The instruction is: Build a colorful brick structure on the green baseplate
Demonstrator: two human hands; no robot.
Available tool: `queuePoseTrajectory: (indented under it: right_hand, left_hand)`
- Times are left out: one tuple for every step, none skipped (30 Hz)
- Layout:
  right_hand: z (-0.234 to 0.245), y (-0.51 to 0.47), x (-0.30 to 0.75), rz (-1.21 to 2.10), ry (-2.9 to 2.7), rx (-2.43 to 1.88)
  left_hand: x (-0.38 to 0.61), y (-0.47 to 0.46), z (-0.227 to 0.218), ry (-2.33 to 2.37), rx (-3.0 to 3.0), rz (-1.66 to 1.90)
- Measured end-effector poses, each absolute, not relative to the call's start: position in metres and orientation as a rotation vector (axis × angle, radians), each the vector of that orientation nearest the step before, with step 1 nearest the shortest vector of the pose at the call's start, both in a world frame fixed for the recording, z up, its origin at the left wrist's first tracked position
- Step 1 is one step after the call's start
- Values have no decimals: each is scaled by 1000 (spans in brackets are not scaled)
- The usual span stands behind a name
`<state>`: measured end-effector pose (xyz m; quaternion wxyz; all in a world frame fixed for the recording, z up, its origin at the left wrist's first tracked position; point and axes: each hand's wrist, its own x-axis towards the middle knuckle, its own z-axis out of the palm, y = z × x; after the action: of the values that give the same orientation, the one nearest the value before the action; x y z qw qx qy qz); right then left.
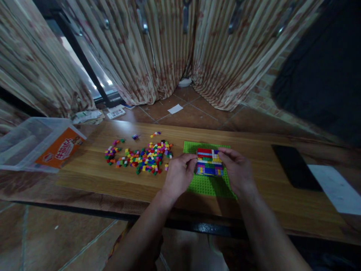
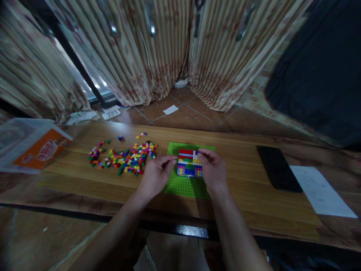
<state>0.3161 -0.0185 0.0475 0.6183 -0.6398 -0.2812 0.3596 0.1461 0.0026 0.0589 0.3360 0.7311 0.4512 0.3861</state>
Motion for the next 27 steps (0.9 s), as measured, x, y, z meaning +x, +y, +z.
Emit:
queuePoseTrajectory:
  right_hand:
    - [48, -19, 316, 820, -658, -1474]
    - [48, -19, 316, 816, -666, -1475]
    - [48, -19, 316, 817, -671, -1477]
    - [48, -19, 316, 821, -674, -1478]
    - [48, -19, 316, 824, -675, -1475]
    - [47, -19, 316, 829, -671, -1469]
    - [47, -19, 316, 833, -667, -1463]
    - [47, -19, 316, 833, -664, -1458]
    - [47, -19, 316, 831, -664, -1457]
    - [47, -19, 317, 830, -669, -1459]
    - [47, -19, 317, 828, -674, -1464]
    - [47, -19, 317, 824, -685, -1469]
    - [46, -19, 317, 817, -697, -1474]
    - [46, -20, 318, 810, -705, -1478]
    - [47, -20, 318, 805, -712, -1480]
    - [47, -20, 318, 805, -717, -1480]
    - [47, -21, 318, 807, -720, -1482]
    - [47, -21, 318, 811, -723, -1486]
    - [47, -21, 318, 813, -725, -1490]
    - [47, -22, 318, 813, -729, -1493]
    - [48, -22, 318, 815, -731, -1497]
    - [48, -22, 318, 817, -731, -1497]
    - [48, -22, 318, 820, -729, -1494]
    - [48, -22, 318, 823, -727, -1492]
    - [49, -22, 318, 825, -727, -1493]
    - [49, -23, 318, 824, -730, -1494]
    - [49, -23, 318, 821, -734, -1494]
  left_hand:
    - [148, 3, 58, 1170, 1881, 1014]
    - [149, 4, 56, 1163, 1859, 1016]
    - [151, 5, 55, 1154, 1842, 1013]
    - [152, 6, 53, 1151, 1829, 1010]
    - [154, 7, 52, 1154, 1820, 1009]
    - [155, 7, 52, 1159, 1817, 1007]
    - [156, 8, 51, 1166, 1817, 1006]
    - [157, 8, 51, 1174, 1820, 1008]
    - [157, 9, 51, 1182, 1824, 1010]
    - [157, 9, 51, 1188, 1829, 1012]
    - [158, 10, 52, 1190, 1834, 1011]
    - [158, 10, 52, 1189, 1841, 1010]
    - [158, 10, 52, 1186, 1848, 1005]
    - [158, 11, 52, 1184, 1857, 997]
    - [158, 11, 52, 1183, 1866, 990]
    - [159, 12, 52, 1185, 1873, 983]
    - [160, 12, 52, 1190, 1878, 979]
    - [160, 12, 52, 1195, 1879, 979]
    - [161, 12, 52, 1201, 1876, 982]
    - [162, 12, 52, 1208, 1869, 987]
    - [163, 12, 51, 1217, 1860, 992]
    - [164, 12, 51, 1229, 1847, 999]
    - [165, 13, 51, 1241, 1833, 1003]
    - [166, 13, 50, 1254, 1818, 1007]
    - [167, 13, 49, 1266, 1803, 1010]
    - [167, 12, 49, 1276, 1786, 1014]
    - [168, 12, 48, 1284, 1769, 1018]
